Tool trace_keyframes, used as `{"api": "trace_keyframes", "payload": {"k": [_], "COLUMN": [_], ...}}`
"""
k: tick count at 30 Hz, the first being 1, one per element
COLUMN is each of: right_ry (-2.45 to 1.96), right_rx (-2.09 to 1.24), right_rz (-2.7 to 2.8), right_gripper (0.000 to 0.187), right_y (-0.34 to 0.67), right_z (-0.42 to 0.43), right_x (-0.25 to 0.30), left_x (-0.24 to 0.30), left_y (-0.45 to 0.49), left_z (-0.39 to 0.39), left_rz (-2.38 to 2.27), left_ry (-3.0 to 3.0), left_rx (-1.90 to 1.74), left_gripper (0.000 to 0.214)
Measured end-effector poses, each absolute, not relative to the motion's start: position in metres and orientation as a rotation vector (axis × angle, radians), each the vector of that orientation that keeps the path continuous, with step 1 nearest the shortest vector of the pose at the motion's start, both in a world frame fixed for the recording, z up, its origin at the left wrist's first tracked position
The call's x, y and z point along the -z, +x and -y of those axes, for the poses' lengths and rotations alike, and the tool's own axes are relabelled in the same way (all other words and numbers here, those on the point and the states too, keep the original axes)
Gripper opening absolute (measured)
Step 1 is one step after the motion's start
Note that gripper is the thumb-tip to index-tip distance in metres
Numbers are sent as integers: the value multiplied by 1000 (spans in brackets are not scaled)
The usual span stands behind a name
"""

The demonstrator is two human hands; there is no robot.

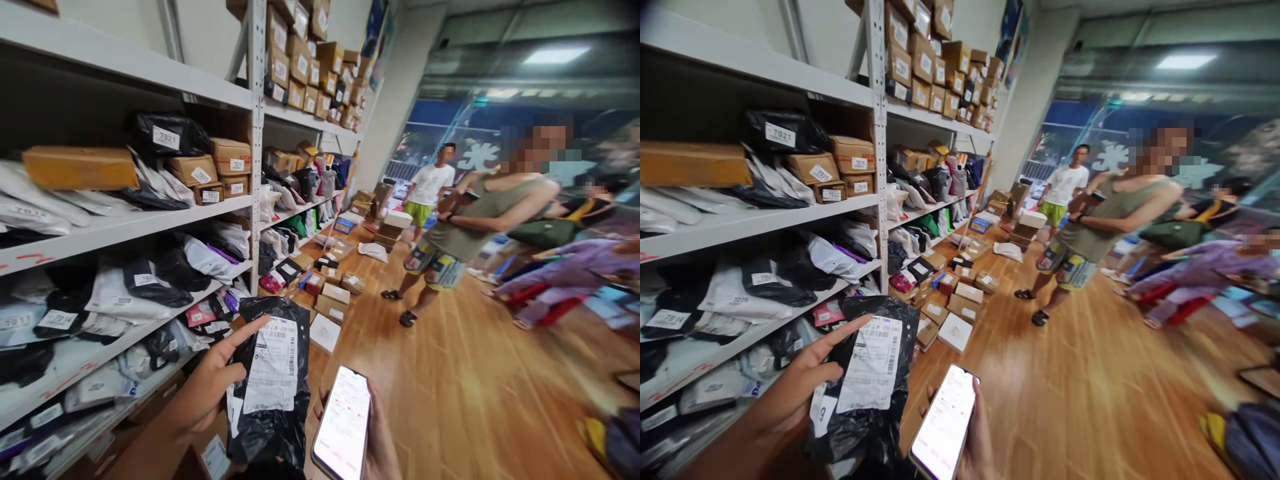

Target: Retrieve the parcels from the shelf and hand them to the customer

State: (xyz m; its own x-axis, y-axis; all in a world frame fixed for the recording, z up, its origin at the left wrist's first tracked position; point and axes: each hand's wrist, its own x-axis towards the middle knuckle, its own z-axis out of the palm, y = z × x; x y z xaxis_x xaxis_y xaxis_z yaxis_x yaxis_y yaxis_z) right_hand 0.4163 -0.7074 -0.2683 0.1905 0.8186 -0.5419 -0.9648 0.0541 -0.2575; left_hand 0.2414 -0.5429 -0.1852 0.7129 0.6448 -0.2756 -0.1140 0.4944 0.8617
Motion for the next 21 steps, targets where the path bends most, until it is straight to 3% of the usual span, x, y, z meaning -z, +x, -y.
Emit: {"api": "trace_keyframes", "payload": {"k": [6,11,16,21], "right_ry": [-764,-862,-904,-848], "right_rx": [-1215,-1056,-810,-784], "right_rz": [-175,-166,-240,-302], "right_gripper": [61,46,36,57], "right_y": [370,339,337,378], "right_z": [784,817,844,875], "right_x": [273,252,245,265], "left_x": [214,227,222,210], "left_y": [212,211,223,262], "left_z": [581,612,643,683], "left_rz": [-593,-586,-665,-785], "left_ry": [1161,1419,1581,1594], "left_rx": [-502,-540,-545,-489], "left_gripper": [53,48,55,66]}}
